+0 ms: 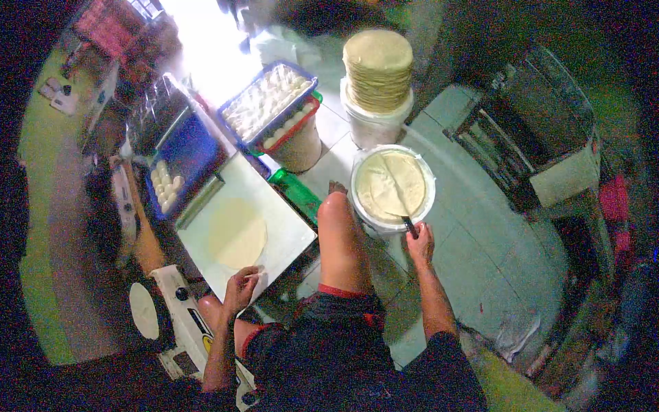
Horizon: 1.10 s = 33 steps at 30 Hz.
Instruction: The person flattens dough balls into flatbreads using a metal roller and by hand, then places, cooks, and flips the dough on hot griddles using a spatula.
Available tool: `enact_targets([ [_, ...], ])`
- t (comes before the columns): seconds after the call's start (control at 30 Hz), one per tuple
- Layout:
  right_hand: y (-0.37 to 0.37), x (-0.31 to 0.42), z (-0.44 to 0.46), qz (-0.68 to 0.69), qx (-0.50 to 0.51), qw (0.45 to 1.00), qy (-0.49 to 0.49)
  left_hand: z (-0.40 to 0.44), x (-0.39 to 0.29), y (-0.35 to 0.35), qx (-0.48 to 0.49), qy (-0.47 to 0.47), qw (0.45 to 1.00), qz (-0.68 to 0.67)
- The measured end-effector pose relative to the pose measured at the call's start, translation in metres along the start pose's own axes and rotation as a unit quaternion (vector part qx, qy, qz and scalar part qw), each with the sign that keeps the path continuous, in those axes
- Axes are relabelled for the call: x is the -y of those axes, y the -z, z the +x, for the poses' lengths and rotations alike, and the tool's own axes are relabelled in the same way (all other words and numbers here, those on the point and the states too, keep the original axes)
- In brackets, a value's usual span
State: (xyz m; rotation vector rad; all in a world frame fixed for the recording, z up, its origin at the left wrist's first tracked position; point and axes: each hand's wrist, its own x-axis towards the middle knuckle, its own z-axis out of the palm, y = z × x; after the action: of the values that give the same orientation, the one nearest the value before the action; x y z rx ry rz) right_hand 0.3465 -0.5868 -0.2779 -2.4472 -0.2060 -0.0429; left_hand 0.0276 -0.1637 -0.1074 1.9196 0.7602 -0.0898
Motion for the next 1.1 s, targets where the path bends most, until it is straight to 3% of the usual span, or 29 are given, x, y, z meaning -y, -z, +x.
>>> enact_targets([
  [0.1, 0.007, 0.0, 0.003, 0.012, -0.014, 0.999, -0.027, 0.001, -0.001, 0.0, 0.006, 0.006, 1.0, 0.0],
  [0.2, 0.005, -0.004, 0.004, -0.027, 0.0, 1.0, 0.006, 0.003, 0.003, -0.002, 0.008, 0.011, 1.0, -0.008],
  [0.33, -0.012, -0.029, 0.003, 0.112, 0.034, 0.986, -0.115, 0.005, 0.018, -0.002, -0.017, -0.005, 1.0, -0.012],
  [0.43, -0.03, -0.059, -0.005, 0.215, 0.044, 0.952, -0.212, 0.005, 0.005, 0.002, -0.059, -0.015, 0.996, 0.063],
  [0.5, -0.042, -0.056, -0.01, 0.256, 0.018, 0.942, -0.217, 0.009, 0.016, 0.002, -0.109, -0.115, 0.981, 0.113],
  [0.53, -0.048, -0.055, -0.01, 0.229, -0.006, 0.954, -0.194, 0.01, 0.022, 0.003, -0.134, -0.165, 0.967, 0.138],
  [0.57, -0.053, -0.051, -0.01, 0.202, -0.03, 0.964, -0.171, 0.011, 0.024, 0.005, -0.104, -0.109, 0.976, 0.156],
  [0.6, -0.055, -0.041, -0.01, 0.173, -0.052, 0.972, -0.148, 0.011, 0.026, 0.004, -0.107, -0.125, 0.968, 0.191],
  [0.63, -0.054, -0.032, -0.01, 0.196, -0.027, 0.962, -0.188, 0.008, 0.028, 0.001, -0.109, -0.14, 0.958, 0.226],
  [0.77, -0.034, 0.025, -0.007, -0.027, -0.085, 0.989, -0.118, 0.01, 0.078, 0.002, -0.087, -0.21, 0.931, 0.286],
  [0.87, -0.014, 0.068, -0.001, 0.036, -0.089, 0.995, 0.018, 0.022, 0.096, 0.016, -0.067, -0.117, 0.933, 0.335],
  [0.9, -0.007, 0.09, 0.003, 0.049, -0.093, 0.994, 0.026, 0.03, 0.094, 0.032, -0.039, -0.118, 0.911, 0.393],
  [0.97, 0.004, 0.132, 0.019, 0.105, -0.081, 0.99, 0.05, 0.047, 0.042, 0.062, -0.101, -0.099, 0.932, 0.335],
  [1.0, 0.007, 0.16, 0.023, 0.14, -0.067, 0.986, 0.066, 0.06, 0.044, 0.084, -0.086, -0.112, 0.912, 0.384],
  [1.03, 0.014, 0.197, 0.028, 0.189, -0.012, 0.98, 0.063, 0.078, 0.037, 0.101, -0.131, -0.098, 0.922, 0.352],
  [1.1, 0.011, 0.279, 0.03, 0.231, 0.106, 0.962, 0.099, 0.11, 0.04, 0.151, -0.159, -0.089, 0.889, 0.421],
])
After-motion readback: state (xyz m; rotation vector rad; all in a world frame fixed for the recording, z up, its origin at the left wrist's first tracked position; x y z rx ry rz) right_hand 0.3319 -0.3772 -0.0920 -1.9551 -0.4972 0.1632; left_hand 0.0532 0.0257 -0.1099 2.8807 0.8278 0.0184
